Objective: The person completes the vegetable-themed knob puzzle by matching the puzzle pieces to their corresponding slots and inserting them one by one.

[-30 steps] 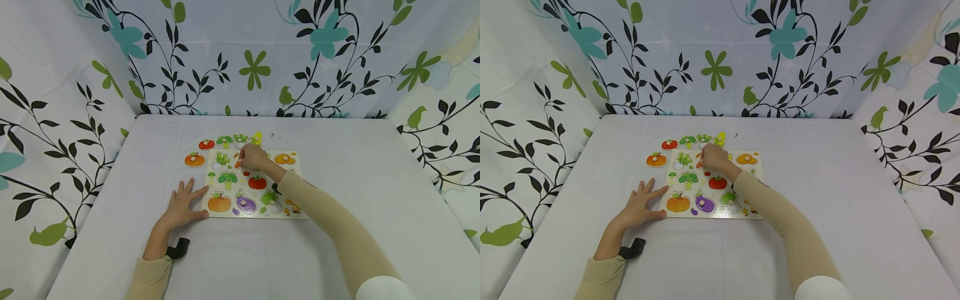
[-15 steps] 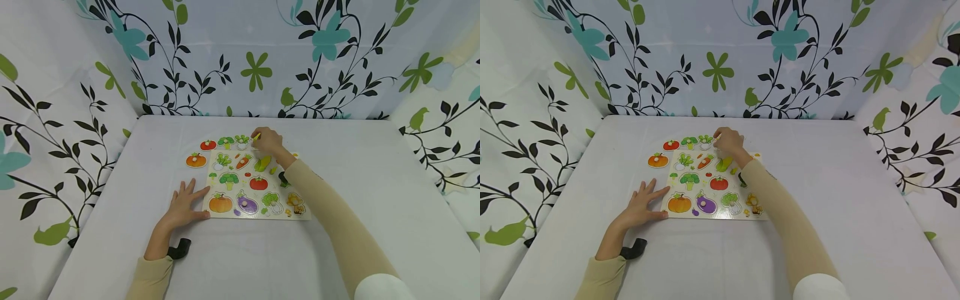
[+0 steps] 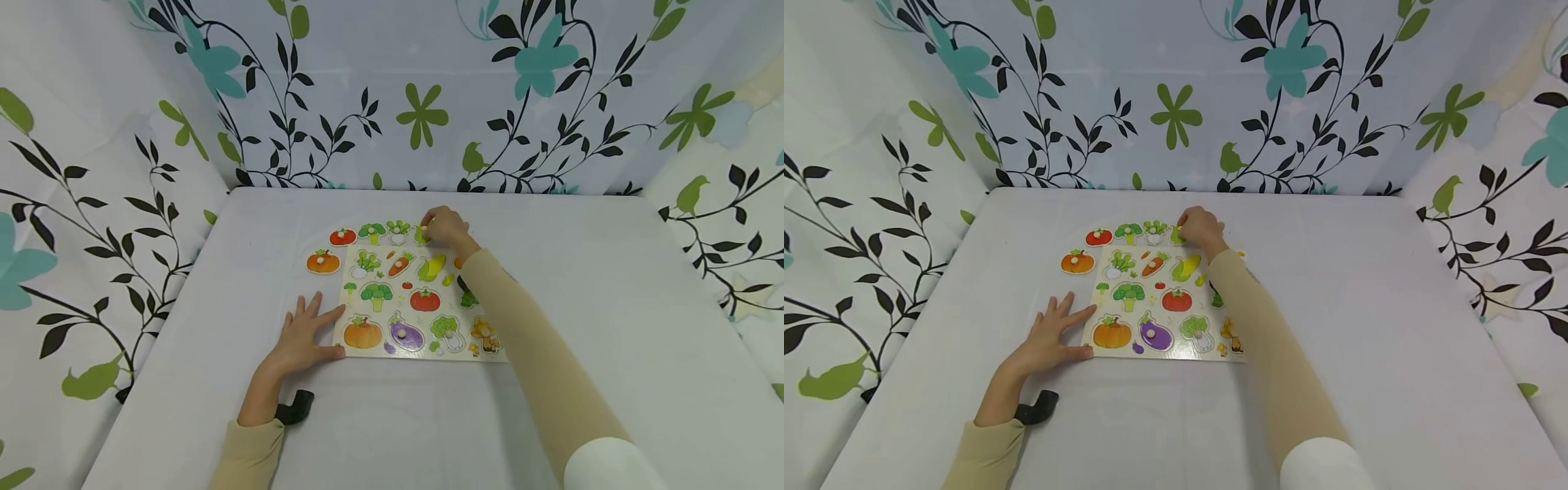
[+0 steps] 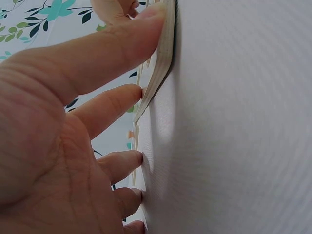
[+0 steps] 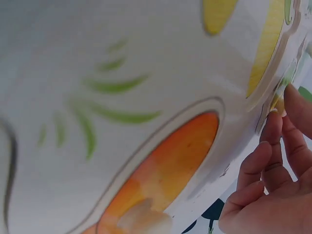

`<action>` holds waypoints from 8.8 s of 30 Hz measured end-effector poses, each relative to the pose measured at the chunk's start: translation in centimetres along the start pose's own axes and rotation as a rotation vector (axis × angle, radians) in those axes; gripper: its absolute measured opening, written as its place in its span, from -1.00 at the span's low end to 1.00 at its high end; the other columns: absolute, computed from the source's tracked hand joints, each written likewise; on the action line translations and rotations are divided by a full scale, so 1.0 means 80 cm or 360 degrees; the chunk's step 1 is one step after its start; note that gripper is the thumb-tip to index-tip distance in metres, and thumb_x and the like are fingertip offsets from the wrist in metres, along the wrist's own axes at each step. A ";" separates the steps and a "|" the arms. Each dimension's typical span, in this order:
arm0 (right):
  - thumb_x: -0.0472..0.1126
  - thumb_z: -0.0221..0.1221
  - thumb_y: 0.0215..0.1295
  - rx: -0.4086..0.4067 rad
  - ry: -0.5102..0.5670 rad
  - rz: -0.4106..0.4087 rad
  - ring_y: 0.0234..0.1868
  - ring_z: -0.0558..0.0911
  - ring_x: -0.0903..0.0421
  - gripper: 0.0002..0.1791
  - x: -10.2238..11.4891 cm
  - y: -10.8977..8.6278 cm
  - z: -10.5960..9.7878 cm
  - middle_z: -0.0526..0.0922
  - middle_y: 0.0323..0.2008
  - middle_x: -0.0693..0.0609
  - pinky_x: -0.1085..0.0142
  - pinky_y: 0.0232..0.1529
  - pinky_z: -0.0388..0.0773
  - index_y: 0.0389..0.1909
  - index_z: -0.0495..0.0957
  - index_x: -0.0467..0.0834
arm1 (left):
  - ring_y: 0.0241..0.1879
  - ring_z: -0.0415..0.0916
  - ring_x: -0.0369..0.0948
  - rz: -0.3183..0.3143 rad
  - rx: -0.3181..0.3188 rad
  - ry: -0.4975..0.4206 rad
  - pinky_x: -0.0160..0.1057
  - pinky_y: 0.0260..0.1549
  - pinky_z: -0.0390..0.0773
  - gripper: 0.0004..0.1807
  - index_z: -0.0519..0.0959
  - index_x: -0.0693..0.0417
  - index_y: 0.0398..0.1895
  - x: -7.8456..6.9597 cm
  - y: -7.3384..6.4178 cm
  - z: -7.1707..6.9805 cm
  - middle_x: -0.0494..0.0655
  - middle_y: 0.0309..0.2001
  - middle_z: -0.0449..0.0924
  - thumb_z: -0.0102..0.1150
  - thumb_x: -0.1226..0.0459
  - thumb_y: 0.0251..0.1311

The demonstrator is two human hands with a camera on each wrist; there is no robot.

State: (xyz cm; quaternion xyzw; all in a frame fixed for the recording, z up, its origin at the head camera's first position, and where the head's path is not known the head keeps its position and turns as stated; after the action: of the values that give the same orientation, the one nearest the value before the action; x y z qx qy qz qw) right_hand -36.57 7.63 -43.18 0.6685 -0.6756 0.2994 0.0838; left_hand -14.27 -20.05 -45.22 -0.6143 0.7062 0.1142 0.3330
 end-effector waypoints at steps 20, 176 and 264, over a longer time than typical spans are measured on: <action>-0.16 0.26 0.27 0.0002 0.0082 -0.0226 -0.20 0.48 0.00 -0.83 -0.005 -0.051 -0.015 0.60 -0.26 -0.07 0.17 -0.09 0.40 -0.24 0.63 -0.18 | 0.49 -0.50 0.38 0.0038 -0.0031 0.0023 0.42 0.36 -0.39 -0.11 0.34 0.04 0.41 0.001 0.002 -0.001 0.37 0.53 -0.22 0.48 0.11 -0.05; 0.23 0.46 -0.16 0.0404 -0.0529 -0.0511 0.52 -0.20 -0.40 0.28 -0.172 -0.219 -0.033 -0.13 0.55 -0.25 -0.65 0.14 -0.30 0.55 -0.02 -0.02 | -0.45 0.54 -0.17 -0.0286 -0.0185 0.0092 -0.33 -0.58 0.39 -0.60 0.66 0.08 -0.03 -0.072 0.023 -0.017 -0.02 -0.30 0.69 0.39 0.13 0.05; 0.22 0.48 -0.22 0.0375 -0.0527 -0.0459 0.52 -0.18 -0.39 0.28 -0.172 -0.219 -0.030 -0.11 0.56 -0.23 -0.64 0.14 -0.21 0.55 0.01 0.02 | -0.49 0.52 -0.23 -0.0168 -0.0111 0.0219 -0.31 -0.61 0.41 -0.92 0.70 -0.07 -0.52 -0.175 0.135 0.056 -0.19 -0.39 0.70 0.44 0.21 0.02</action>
State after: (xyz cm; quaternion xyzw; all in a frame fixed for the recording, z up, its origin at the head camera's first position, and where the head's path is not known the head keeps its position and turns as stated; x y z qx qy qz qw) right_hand -19.30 21.91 -43.16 0.8030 -0.5382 0.2476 -0.0647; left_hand -22.64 -4.03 -42.69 -0.6683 0.6897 0.0785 0.2676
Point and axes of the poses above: each hand's wrist, its own y-axis towards the middle knuckle, its own z-axis out of the palm, x = y × z, the point moved 2 cm from there along y, towards the middle knuckle
